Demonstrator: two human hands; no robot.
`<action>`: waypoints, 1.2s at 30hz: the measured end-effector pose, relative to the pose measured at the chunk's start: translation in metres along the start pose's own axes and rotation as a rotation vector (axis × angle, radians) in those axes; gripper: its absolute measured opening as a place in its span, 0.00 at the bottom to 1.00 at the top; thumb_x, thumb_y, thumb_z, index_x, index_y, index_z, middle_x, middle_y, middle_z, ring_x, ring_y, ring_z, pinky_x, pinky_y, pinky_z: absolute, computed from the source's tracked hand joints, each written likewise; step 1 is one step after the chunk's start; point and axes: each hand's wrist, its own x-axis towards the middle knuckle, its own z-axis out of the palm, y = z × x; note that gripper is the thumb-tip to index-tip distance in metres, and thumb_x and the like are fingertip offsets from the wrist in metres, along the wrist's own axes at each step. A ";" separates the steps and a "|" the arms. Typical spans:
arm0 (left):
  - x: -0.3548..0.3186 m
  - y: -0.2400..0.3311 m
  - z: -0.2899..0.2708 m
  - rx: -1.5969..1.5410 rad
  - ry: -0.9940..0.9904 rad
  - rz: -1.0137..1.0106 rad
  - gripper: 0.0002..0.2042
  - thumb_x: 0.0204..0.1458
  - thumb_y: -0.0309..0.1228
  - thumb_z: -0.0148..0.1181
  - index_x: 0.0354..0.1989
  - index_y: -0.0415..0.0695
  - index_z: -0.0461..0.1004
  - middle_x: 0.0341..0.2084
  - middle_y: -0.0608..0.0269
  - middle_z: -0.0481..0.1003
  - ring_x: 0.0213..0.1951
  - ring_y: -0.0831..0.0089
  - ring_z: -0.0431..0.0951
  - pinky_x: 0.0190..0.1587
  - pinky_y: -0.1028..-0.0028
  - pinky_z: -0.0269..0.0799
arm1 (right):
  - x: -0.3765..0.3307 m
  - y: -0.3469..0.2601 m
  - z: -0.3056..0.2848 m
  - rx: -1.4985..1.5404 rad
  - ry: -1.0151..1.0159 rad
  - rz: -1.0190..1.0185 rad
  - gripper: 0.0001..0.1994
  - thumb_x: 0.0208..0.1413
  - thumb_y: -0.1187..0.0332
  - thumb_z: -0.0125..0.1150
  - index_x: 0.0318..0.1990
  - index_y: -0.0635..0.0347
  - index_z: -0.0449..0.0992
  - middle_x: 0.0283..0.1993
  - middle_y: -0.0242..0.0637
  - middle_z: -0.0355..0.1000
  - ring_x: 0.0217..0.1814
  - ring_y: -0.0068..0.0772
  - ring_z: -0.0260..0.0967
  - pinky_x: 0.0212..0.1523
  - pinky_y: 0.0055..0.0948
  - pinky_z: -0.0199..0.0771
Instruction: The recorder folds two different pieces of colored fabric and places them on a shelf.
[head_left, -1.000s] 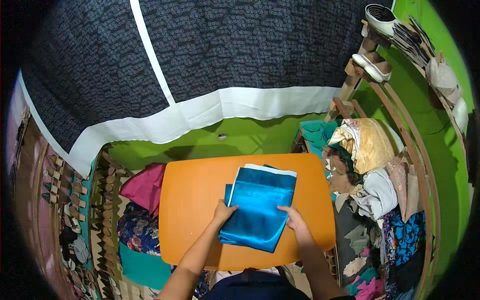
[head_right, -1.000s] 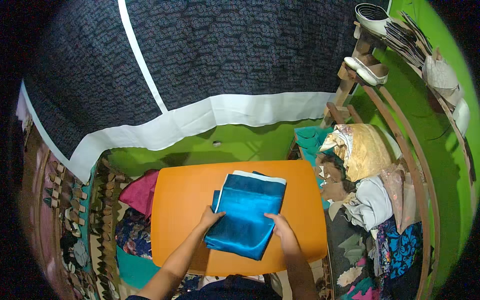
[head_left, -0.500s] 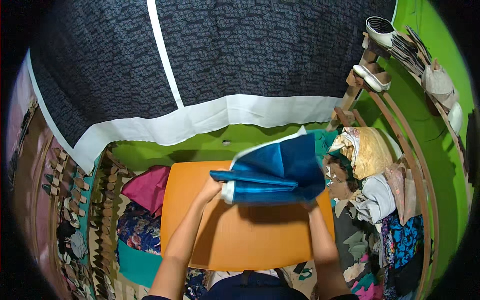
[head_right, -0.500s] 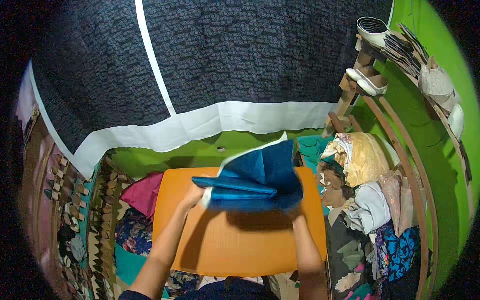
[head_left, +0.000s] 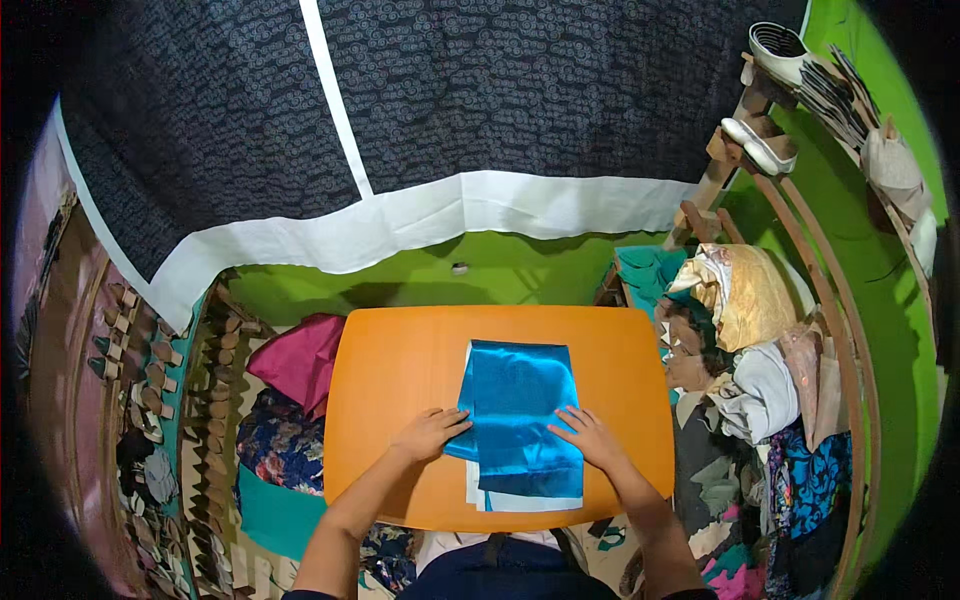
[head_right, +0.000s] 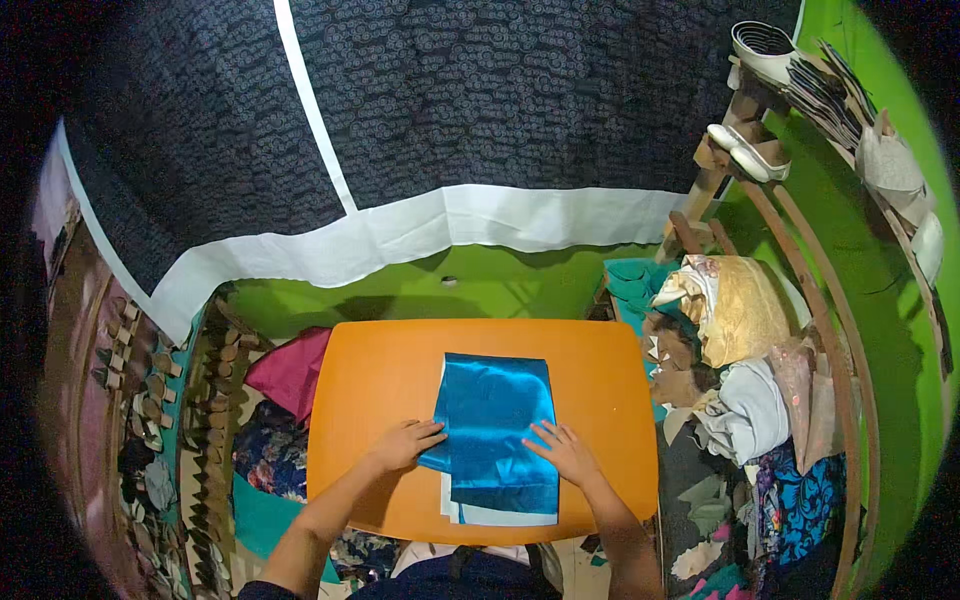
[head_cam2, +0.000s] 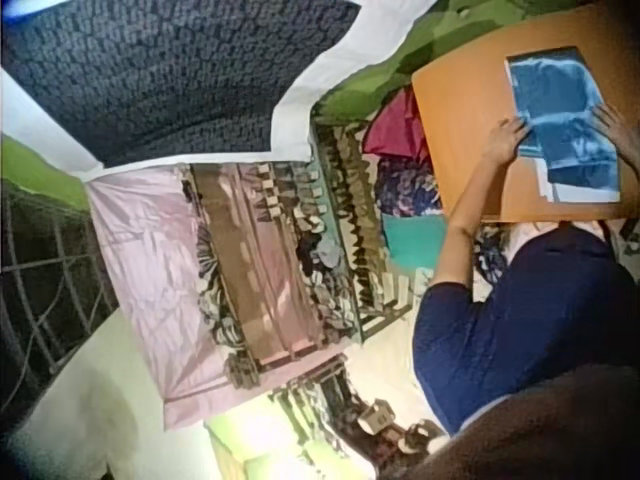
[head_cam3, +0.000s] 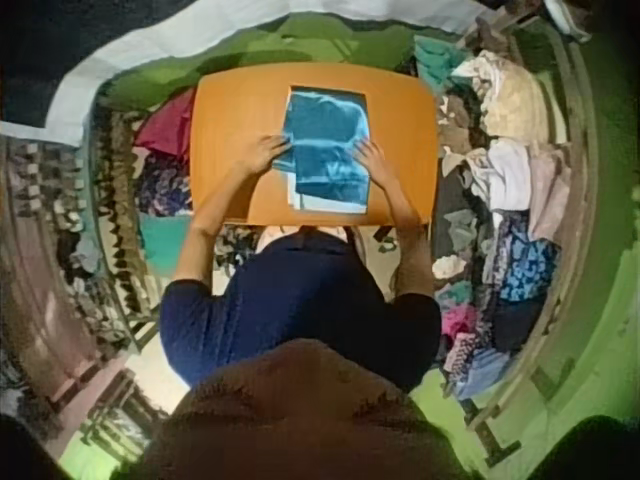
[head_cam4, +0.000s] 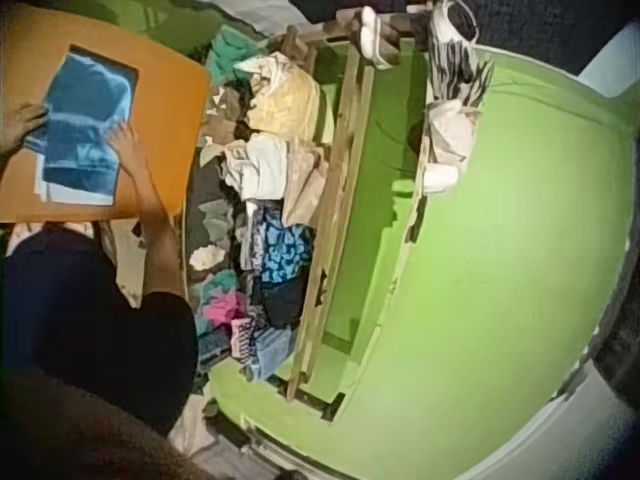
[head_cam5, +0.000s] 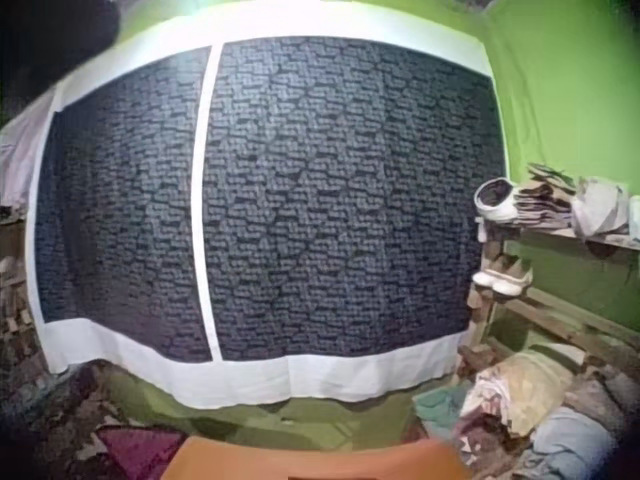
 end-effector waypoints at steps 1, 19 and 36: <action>-0.001 0.001 0.001 -0.004 -0.004 -0.003 0.30 0.35 0.22 0.56 0.54 0.47 0.62 0.54 0.58 0.62 0.56 0.62 0.61 0.57 0.64 0.56 | 0.000 -0.004 -0.001 0.010 0.001 0.050 0.27 0.47 0.75 0.46 0.56 0.37 0.61 0.61 0.35 0.55 0.62 0.40 0.52 0.58 0.40 0.56; -0.011 0.033 0.007 -0.468 0.371 -0.308 0.17 0.43 0.19 0.49 0.45 0.40 0.68 0.40 0.51 0.66 0.42 0.56 0.70 0.45 0.68 0.67 | 0.011 -0.009 -0.004 0.214 -0.090 0.149 0.27 0.44 0.80 0.46 0.55 0.45 0.63 0.63 0.38 0.52 0.66 0.41 0.46 0.62 0.48 0.47; -0.007 0.039 0.018 -0.777 0.391 -0.570 0.12 0.47 0.24 0.53 0.41 0.36 0.71 0.36 0.50 0.70 0.35 0.62 0.74 0.38 0.72 0.71 | 0.042 -0.106 0.006 0.154 -0.132 0.041 0.30 0.50 0.55 0.53 0.60 0.51 0.54 0.64 0.42 0.47 0.67 0.38 0.43 0.62 0.50 0.40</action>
